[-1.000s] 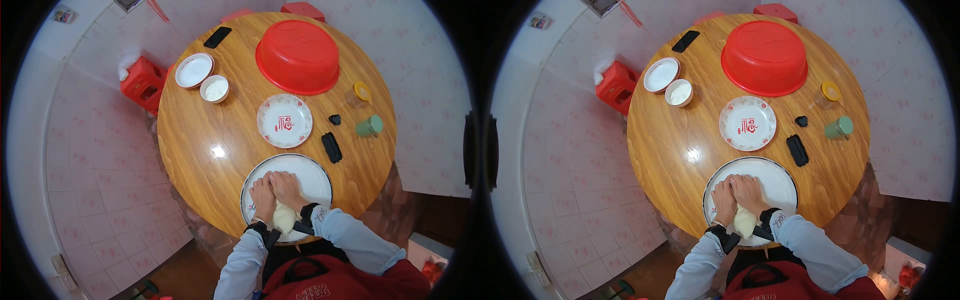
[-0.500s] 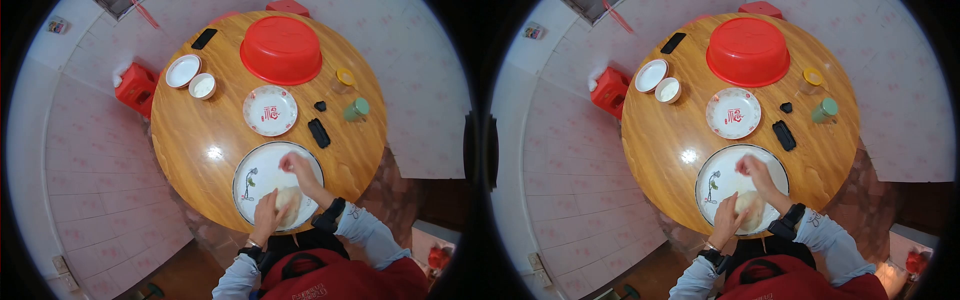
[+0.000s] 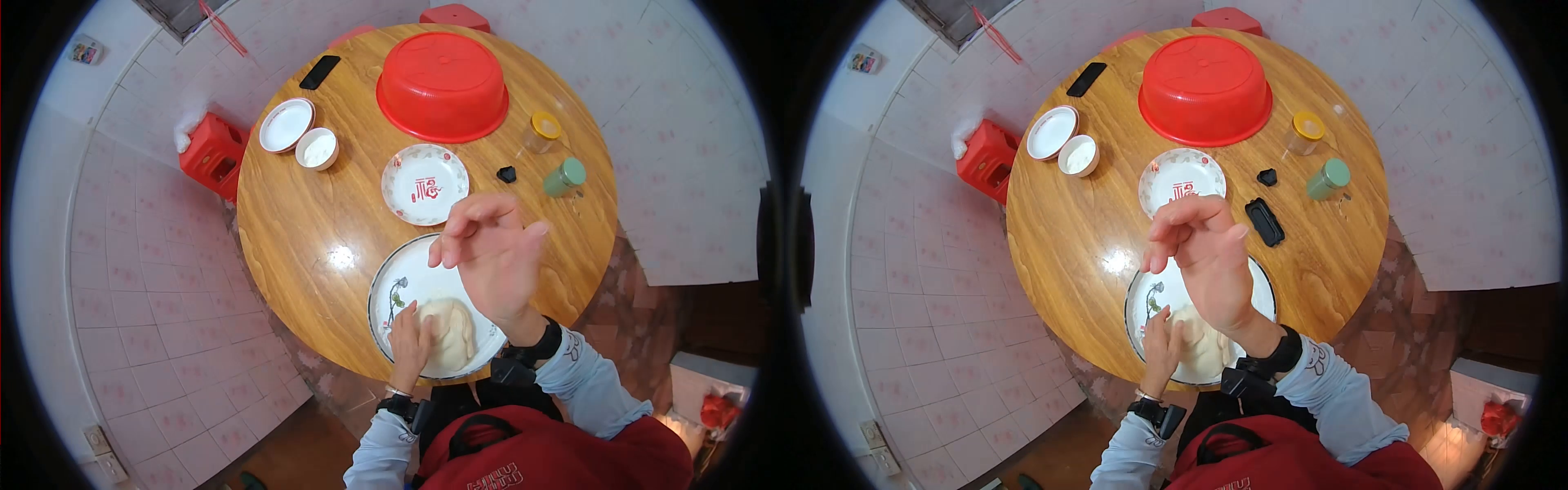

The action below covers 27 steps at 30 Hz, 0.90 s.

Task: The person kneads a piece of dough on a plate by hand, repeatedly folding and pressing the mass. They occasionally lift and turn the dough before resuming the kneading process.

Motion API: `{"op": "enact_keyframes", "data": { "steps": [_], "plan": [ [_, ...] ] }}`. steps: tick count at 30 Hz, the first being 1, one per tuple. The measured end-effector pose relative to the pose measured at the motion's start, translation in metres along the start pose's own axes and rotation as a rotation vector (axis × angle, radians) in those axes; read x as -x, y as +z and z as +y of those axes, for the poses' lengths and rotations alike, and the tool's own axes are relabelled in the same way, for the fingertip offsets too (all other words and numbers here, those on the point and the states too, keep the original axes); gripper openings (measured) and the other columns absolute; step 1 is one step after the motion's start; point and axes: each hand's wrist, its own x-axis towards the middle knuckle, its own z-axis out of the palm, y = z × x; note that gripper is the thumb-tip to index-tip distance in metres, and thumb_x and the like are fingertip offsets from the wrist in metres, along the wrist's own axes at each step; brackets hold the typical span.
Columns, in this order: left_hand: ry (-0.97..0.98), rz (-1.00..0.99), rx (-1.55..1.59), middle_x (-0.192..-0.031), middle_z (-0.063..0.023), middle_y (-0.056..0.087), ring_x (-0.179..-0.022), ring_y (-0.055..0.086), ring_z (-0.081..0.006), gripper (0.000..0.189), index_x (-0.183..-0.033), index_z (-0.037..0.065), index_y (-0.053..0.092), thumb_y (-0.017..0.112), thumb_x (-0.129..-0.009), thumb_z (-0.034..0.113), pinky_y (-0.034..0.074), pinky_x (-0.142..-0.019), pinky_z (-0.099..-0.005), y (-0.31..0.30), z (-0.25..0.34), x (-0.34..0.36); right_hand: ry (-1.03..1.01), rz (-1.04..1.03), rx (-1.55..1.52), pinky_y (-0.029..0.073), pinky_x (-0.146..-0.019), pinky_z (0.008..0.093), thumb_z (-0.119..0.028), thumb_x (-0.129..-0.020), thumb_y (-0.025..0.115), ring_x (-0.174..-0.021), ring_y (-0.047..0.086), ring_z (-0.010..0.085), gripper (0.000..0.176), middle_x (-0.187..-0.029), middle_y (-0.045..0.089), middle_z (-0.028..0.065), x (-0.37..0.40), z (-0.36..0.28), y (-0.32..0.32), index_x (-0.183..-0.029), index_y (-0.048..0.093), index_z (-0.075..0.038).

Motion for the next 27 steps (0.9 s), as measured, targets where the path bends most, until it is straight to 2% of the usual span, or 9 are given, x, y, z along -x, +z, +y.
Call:
{"op": "enact_keyframes", "data": {
  "steps": [2, 4, 6, 10, 12, 16, 18, 24, 27],
  "plan": [
    [-0.056, 0.022, 0.077, -0.115, -0.0192, 0.061, -0.110, 0.055, -0.0352, 0.040, -0.127, 0.001, 0.055, 0.058, -0.095, 0.026, 0.041, -0.095, -0.0438, -0.008, 0.009, -0.003, 0.014, -0.018, 0.018, 0.052, -0.075, 0.0396, -0.062, -0.099, 0.031, -0.076, 0.058, 0.0183, 0.058, -0.102, 0.056, 0.0107, 0.009, 0.012, -0.007, -0.113, 0.050, -0.009],
    [-0.036, 0.057, 0.076, -0.113, -0.0192, 0.061, -0.109, 0.056, -0.0349, 0.038, -0.126, 0.001, 0.056, 0.056, -0.096, 0.026, 0.042, -0.095, -0.0429, -0.009, 0.008, -0.004, 0.104, -0.100, 0.505, 0.050, -0.079, 0.0367, -0.047, -0.105, 0.033, -0.082, 0.058, 0.0194, 0.050, -0.102, 0.058, 0.0100, 0.020, 0.032, -0.027, -0.112, 0.051, -0.001],
    [-0.007, 0.097, 0.074, -0.112, -0.0192, 0.062, -0.107, 0.057, -0.0345, 0.037, -0.124, 0.001, 0.057, 0.054, -0.097, 0.025, 0.043, -0.094, -0.0420, -0.004, 0.001, -0.004, 0.399, -0.048, 0.672, 0.049, -0.081, 0.0342, -0.032, -0.105, 0.034, -0.086, 0.062, 0.0216, 0.039, -0.096, 0.064, 0.0110, 0.035, 0.060, -0.054, -0.108, 0.056, 0.000],
    [-0.425, 0.174, 0.375, -0.107, -0.0196, 0.064, -0.101, 0.061, -0.0315, 0.037, -0.122, -0.001, 0.059, 0.052, -0.099, 0.028, 0.044, -0.092, -0.0401, 0.032, -0.033, 0.011, 0.632, -0.093, 1.162, 0.049, -0.083, 0.0369, -0.030, -0.101, 0.036, -0.089, 0.067, 0.0279, 0.038, -0.091, 0.070, 0.0131, 0.114, 0.131, -0.151, -0.106, 0.064, -0.005],
    [-0.566, 0.178, 0.497, -0.105, -0.0196, 0.065, -0.099, 0.061, -0.0304, 0.038, -0.121, -0.001, 0.061, 0.051, -0.100, 0.029, 0.045, -0.091, -0.0397, 0.044, -0.034, 0.015, 0.850, -0.089, 1.082, 0.049, -0.083, 0.0309, -0.025, -0.103, 0.038, -0.087, 0.064, 0.0183, 0.036, -0.089, 0.068, 0.0090, 0.154, 0.150, -0.173, -0.103, 0.066, -0.001],
    [-0.549, 0.363, 0.537, -0.102, -0.0171, 0.066, -0.095, 0.059, -0.0306, 0.033, -0.104, -0.001, 0.069, 0.051, -0.100, 0.027, 0.044, -0.089, -0.0398, 0.055, -0.001, 0.016, 0.844, -0.011, 0.974, 0.049, -0.081, 0.0301, -0.026, -0.103, 0.039, -0.085, 0.064, 0.0170, 0.037, -0.087, 0.068, 0.0089, 0.159, 0.127, -0.132, -0.100, 0.067, 0.000],
    [-0.397, 0.395, 0.360, -0.098, -0.0147, 0.062, -0.093, 0.057, -0.0261, 0.036, -0.098, 0.000, 0.068, 0.045, -0.103, 0.027, 0.043, -0.088, -0.0365, 0.050, 0.019, 0.015, 0.908, 0.211, 0.829, 0.048, -0.079, 0.0281, -0.026, -0.104, 0.040, -0.084, 0.063, 0.0145, 0.039, -0.087, 0.067, 0.0090, 0.151, 0.111, -0.119, -0.097, 0.067, 0.000],
    [-0.084, 0.403, 0.288, -0.085, -0.0128, 0.064, -0.087, 0.058, -0.0275, 0.036, -0.094, 0.000, 0.069, 0.046, -0.102, 0.025, 0.043, -0.086, -0.0388, 0.025, 0.016, -0.041, 0.729, 0.120, 1.000, 0.050, -0.074, 0.0340, -0.039, -0.102, 0.040, -0.075, 0.066, 0.0199, 0.048, -0.076, 0.069, 0.0105, 0.106, 0.115, -0.131, -0.093, 0.070, -0.003],
    [-0.378, 0.177, 0.346, -0.082, -0.0197, 0.065, -0.080, 0.061, -0.0379, 0.040, -0.088, 0.001, 0.071, 0.048, -0.099, 0.032, 0.045, -0.077, -0.0460, 0.010, 0.020, -0.062, 0.854, 0.044, 1.131, 0.051, -0.073, 0.0371, -0.041, -0.101, 0.040, -0.071, 0.067, 0.0281, 0.048, -0.073, 0.068, 0.0141, 0.072, 0.102, -0.124, -0.088, 0.070, -0.005]
  ]
}}
